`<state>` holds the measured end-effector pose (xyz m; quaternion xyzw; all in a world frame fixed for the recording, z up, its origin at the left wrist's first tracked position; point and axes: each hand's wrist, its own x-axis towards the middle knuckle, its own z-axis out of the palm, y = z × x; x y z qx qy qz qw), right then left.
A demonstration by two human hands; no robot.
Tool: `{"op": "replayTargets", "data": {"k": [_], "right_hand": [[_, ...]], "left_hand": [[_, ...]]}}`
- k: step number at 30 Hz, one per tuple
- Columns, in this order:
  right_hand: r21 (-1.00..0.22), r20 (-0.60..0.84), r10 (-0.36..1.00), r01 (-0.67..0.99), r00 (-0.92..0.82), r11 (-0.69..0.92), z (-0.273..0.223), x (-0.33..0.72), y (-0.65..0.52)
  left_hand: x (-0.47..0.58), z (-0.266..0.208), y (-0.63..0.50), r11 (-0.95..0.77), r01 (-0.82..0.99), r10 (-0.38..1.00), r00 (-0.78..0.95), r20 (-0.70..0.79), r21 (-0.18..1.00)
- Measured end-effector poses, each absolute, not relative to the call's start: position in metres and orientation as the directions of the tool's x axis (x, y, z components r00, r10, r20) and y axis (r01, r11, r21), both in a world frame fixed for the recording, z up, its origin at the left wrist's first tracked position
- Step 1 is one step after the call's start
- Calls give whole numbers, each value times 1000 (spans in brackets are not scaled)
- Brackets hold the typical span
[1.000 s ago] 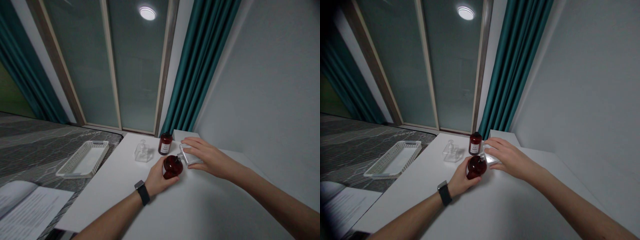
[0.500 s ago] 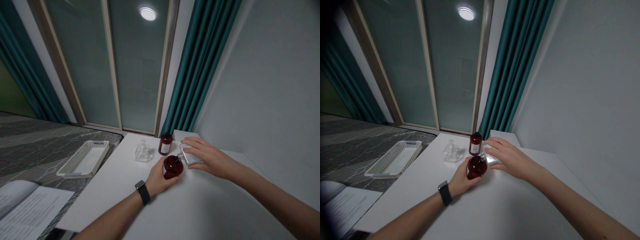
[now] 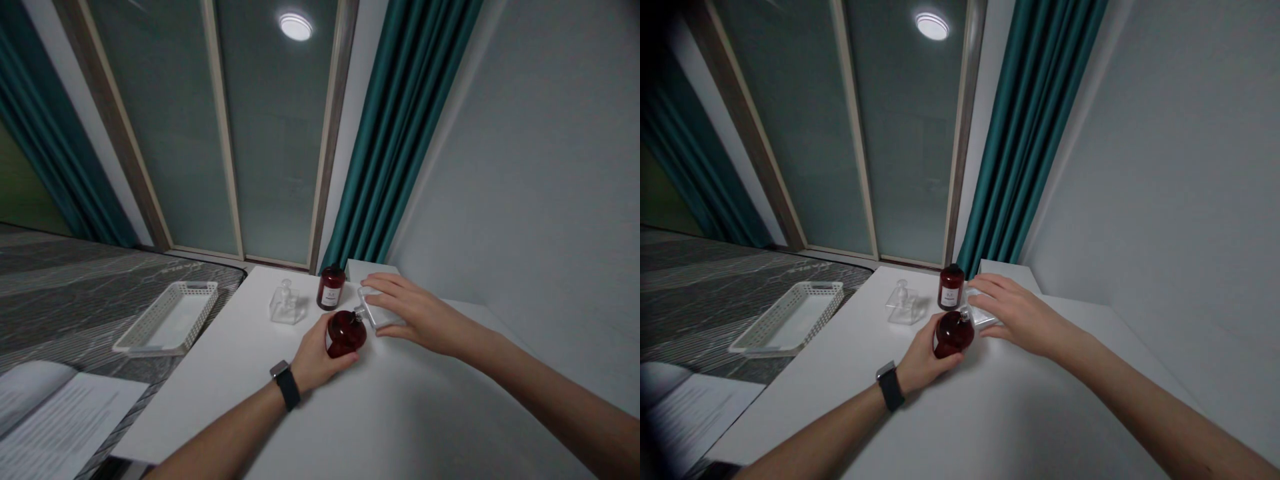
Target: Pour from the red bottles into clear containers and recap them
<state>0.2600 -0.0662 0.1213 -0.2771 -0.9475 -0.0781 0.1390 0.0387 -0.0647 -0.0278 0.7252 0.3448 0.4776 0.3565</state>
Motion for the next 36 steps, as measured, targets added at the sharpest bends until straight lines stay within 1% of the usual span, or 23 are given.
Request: {"op": "replayTargets", "data": {"k": [8, 36], "right_hand": [[52, 302, 511, 550, -804, 834, 120, 261, -62], [103, 256, 505, 543, -824, 834, 125, 257, -61]], "left_hand": [[38, -27, -65, -494, 168, 845, 323, 425, 853], [39, -27, -64, -490, 138, 841, 333, 426, 861]]}}
